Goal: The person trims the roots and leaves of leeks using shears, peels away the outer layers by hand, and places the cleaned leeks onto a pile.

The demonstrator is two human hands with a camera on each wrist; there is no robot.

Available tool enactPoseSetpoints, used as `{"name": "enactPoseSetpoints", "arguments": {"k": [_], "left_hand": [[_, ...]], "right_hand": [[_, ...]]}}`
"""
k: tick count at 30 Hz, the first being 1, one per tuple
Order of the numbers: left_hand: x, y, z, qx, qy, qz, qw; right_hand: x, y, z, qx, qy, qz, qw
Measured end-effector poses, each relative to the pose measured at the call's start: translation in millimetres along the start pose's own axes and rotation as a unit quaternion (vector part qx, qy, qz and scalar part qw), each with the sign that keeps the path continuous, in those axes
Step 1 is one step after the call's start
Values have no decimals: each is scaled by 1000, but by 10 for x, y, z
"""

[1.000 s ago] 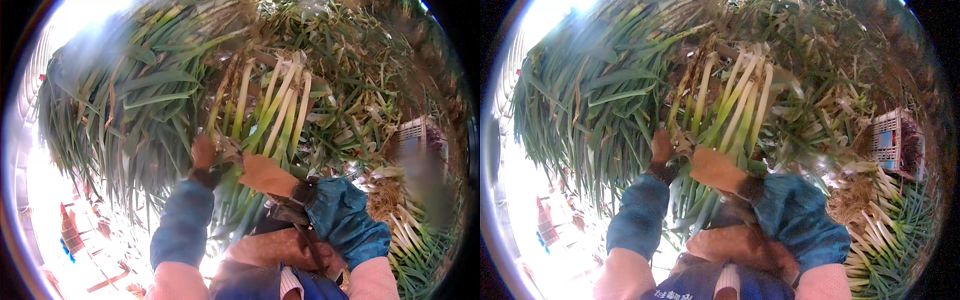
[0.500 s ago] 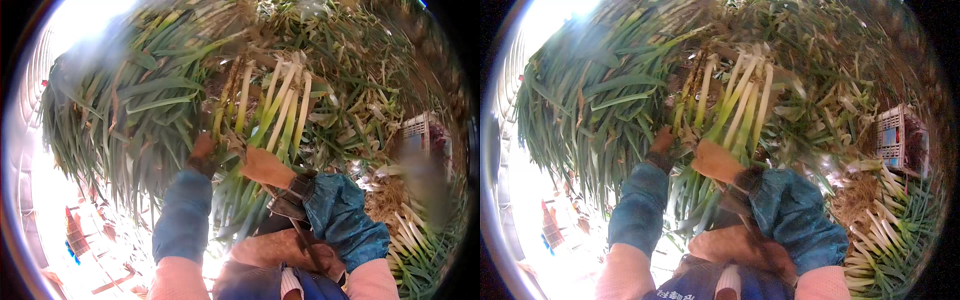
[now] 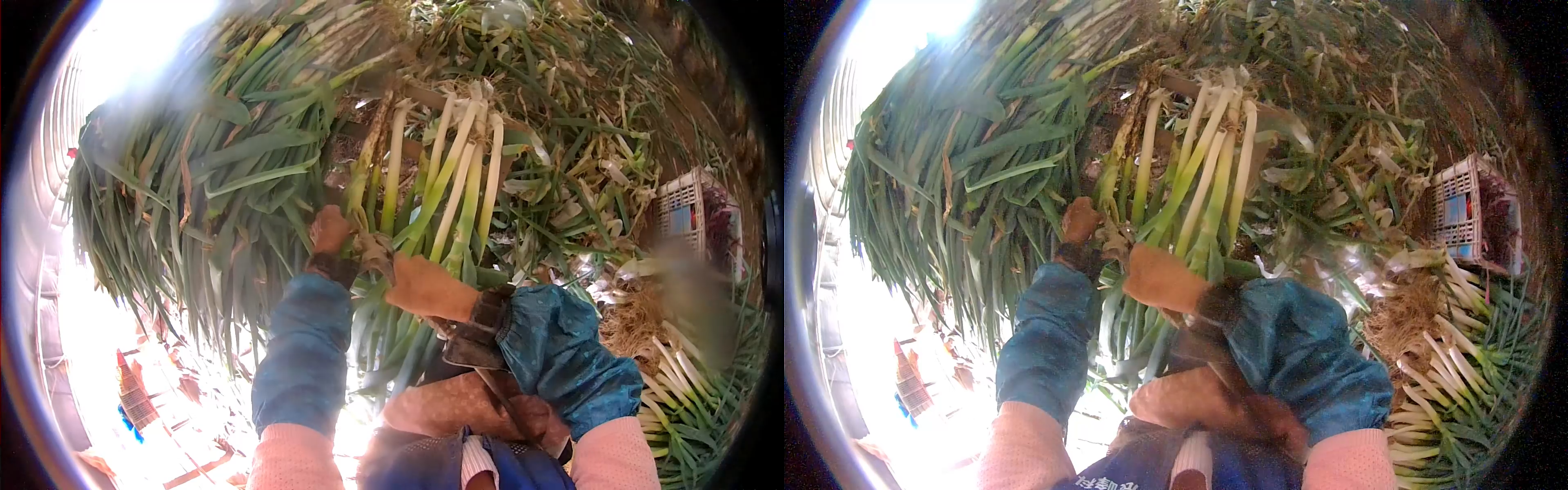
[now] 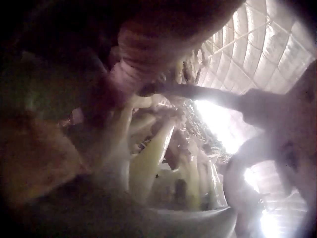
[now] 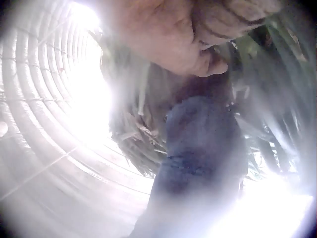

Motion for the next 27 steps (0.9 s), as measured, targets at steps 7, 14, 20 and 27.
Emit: {"name": "enactPoseSetpoints", "arguments": {"k": [7,14,20,27], "left_hand": [[-132,101,-142,-20,13,-3,1000],[-210,133,-202,-14,40,-34,999],[153,-58,-82,59,-33,62,996],[291,-317,79,48,84,21,995]], "right_hand": [[-170,-1,12,-17,-21,-59,998],[-71,117,57,-9,-45,38,998],[-359,61,40,-21,-32,-62,997],[-235,14,27,2,-47,-25,999]]}}
Point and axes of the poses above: each hand's wrist, its own y-axis away from the middle knuckle, its own x-axis out of the palm, z = x × y, the point moved 7 cm from there along -y, towards the middle knuckle, and after that the axes turned 15 degrees about x, right-handed, at the moved point
